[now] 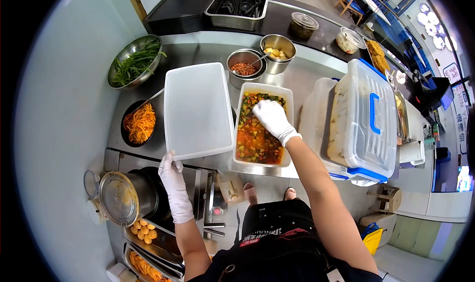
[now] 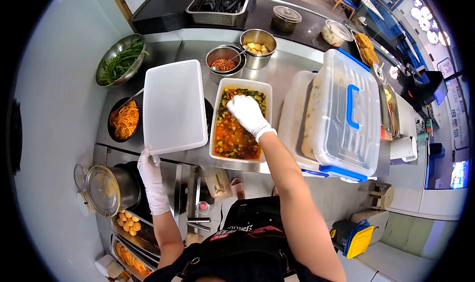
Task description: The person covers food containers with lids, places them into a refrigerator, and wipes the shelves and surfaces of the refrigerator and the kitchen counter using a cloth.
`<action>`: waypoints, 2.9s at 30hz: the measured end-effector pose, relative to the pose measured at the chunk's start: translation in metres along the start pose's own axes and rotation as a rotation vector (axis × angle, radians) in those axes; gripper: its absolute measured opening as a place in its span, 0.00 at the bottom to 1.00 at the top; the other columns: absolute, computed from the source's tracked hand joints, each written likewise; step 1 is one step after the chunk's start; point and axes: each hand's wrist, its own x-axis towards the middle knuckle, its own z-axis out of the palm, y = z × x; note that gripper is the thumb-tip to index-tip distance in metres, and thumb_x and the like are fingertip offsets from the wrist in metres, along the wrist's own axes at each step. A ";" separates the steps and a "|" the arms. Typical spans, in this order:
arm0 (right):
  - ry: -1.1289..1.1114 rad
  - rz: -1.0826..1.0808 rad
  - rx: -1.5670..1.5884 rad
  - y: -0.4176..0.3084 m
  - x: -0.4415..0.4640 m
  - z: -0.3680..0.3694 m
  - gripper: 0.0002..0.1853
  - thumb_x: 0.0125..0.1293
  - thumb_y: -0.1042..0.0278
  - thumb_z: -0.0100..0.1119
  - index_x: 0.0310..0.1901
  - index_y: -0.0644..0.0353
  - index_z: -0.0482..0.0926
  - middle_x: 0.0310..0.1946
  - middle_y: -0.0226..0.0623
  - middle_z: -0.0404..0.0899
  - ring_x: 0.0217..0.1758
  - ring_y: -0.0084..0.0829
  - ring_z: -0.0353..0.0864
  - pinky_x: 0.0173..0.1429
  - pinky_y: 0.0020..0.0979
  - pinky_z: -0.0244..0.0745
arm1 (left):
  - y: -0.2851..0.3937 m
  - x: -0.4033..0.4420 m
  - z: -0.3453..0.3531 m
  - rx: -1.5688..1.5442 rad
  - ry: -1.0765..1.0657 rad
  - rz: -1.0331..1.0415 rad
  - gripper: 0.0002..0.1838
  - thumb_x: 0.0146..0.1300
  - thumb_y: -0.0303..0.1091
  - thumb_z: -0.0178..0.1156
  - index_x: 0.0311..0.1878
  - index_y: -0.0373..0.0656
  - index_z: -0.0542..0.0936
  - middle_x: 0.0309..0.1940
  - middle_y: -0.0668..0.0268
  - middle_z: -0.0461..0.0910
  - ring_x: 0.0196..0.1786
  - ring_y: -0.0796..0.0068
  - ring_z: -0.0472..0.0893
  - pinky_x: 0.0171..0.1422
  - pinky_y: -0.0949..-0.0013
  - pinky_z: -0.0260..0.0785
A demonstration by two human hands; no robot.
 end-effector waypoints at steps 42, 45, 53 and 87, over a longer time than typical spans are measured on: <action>0.216 0.293 0.172 -0.031 -0.064 0.009 0.10 0.44 0.77 0.56 0.32 0.56 0.73 0.37 0.39 0.75 0.39 0.37 0.76 0.44 0.36 0.69 | 0.002 -0.013 -0.010 0.064 -0.017 0.001 0.09 0.62 0.34 0.60 0.26 0.43 0.78 0.16 0.75 0.67 0.19 0.85 0.62 0.24 0.79 0.50; 0.276 0.279 0.144 -0.029 -0.066 0.004 0.10 0.43 0.77 0.57 0.31 0.55 0.73 0.36 0.39 0.74 0.38 0.36 0.75 0.43 0.37 0.69 | 0.001 -0.012 -0.015 0.060 -0.015 -0.003 0.09 0.62 0.34 0.60 0.26 0.43 0.78 0.16 0.75 0.67 0.19 0.85 0.62 0.24 0.79 0.50; 0.296 0.516 0.095 -0.011 -0.056 0.013 0.10 0.44 0.78 0.57 0.31 0.55 0.74 0.34 0.34 0.74 0.36 0.35 0.76 0.40 0.35 0.69 | 0.000 -0.014 -0.023 0.068 -0.043 0.011 0.08 0.62 0.33 0.59 0.28 0.42 0.78 0.18 0.75 0.68 0.20 0.85 0.63 0.24 0.79 0.51; -0.012 -0.002 0.064 -0.036 -0.094 -0.014 0.08 0.55 0.67 0.52 0.36 0.56 0.74 0.44 0.40 0.74 0.42 0.33 0.73 0.46 0.33 0.67 | -0.014 -0.059 -0.039 -0.053 -0.060 -0.095 0.13 0.63 0.33 0.55 0.22 0.44 0.71 0.15 0.75 0.63 0.18 0.84 0.59 0.25 0.79 0.50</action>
